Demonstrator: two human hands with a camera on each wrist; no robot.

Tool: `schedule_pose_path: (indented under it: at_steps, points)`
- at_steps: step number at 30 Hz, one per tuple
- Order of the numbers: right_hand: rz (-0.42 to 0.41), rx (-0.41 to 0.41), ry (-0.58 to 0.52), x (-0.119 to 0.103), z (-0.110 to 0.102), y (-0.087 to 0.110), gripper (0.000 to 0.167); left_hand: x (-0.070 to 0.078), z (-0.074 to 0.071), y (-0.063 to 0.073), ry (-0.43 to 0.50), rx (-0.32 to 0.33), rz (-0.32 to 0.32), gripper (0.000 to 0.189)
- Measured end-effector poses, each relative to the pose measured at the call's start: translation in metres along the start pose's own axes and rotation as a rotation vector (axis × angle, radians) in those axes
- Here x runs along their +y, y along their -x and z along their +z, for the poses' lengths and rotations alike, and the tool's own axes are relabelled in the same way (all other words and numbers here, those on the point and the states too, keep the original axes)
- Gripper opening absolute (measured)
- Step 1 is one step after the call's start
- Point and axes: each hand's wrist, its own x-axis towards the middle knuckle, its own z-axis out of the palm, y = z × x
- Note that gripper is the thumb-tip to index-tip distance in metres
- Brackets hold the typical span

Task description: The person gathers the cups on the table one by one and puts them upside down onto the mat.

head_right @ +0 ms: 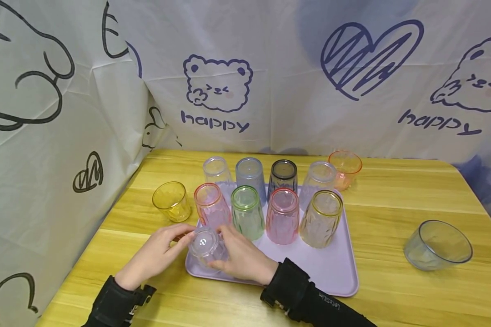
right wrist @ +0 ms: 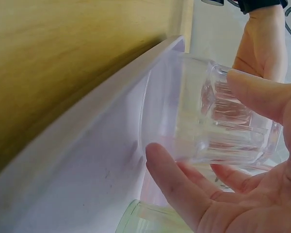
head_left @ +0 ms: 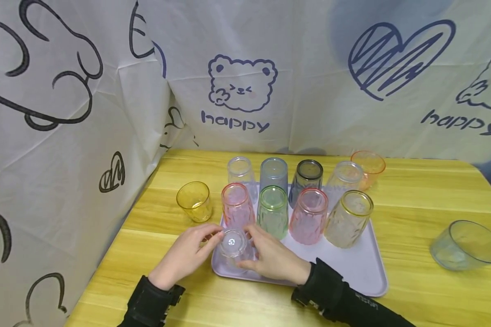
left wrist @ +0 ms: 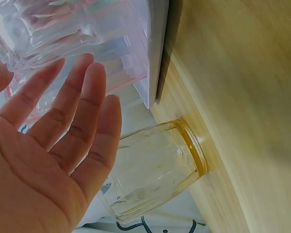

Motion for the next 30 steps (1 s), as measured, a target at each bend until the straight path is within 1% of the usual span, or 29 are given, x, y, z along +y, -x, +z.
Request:
schedule_pose_path:
  at_steps: [6, 9, 11, 13, 16, 19, 22, 24, 26, 28, 30]
  points:
    - [0.010, 0.018, -0.007, -0.004, -0.004, 0.004, 0.067, 0.001, -0.001, 0.000, -0.023, 0.011, 0.000, 0.034]
    - [-0.003, 0.061, -0.026, -0.010, -0.009, 0.007, 0.068, 0.001, -0.006, 0.001, -0.039, 0.051, 0.006, 0.030]
    - [-0.041, 0.110, -0.056, -0.015, -0.013, 0.009, 0.066, 0.000, -0.011, 0.001, -0.046, 0.102, 0.009, 0.027]
    - [-0.091, 0.169, -0.100, -0.021, -0.016, 0.008, 0.060, -0.001, -0.017, 0.001, -0.053, 0.171, 0.009, 0.023]
    - [-0.169, 0.245, -0.211, -0.030, -0.017, 0.006, 0.047, -0.005, -0.028, -0.001, -0.059, 0.284, 0.011, 0.018]
    - [-0.212, 0.279, -0.329, -0.038, -0.016, 0.000, 0.037, -0.010, -0.038, -0.006, -0.067, 0.384, 0.016, 0.016]
    - [-0.217, 0.262, -0.440, -0.045, -0.015, -0.006, 0.036, -0.017, -0.047, -0.014, -0.075, 0.448, 0.013, 0.021]
    - [-0.199, 0.230, -0.511, -0.049, -0.013, -0.011, 0.037, -0.021, -0.052, -0.021, -0.080, 0.460, -0.003, 0.028]
    - [-0.157, 0.183, -0.575, -0.053, -0.012, -0.016, 0.040, -0.026, -0.057, -0.028, -0.089, 0.442, -0.037, 0.037]
    - [-0.112, 0.137, -0.618, -0.055, -0.011, -0.021, 0.041, -0.029, -0.062, -0.035, -0.106, 0.398, -0.084, 0.048]
    - [-0.071, 0.101, -0.651, -0.058, -0.009, -0.024, 0.041, -0.033, -0.065, -0.041, -0.127, 0.337, -0.132, 0.058]
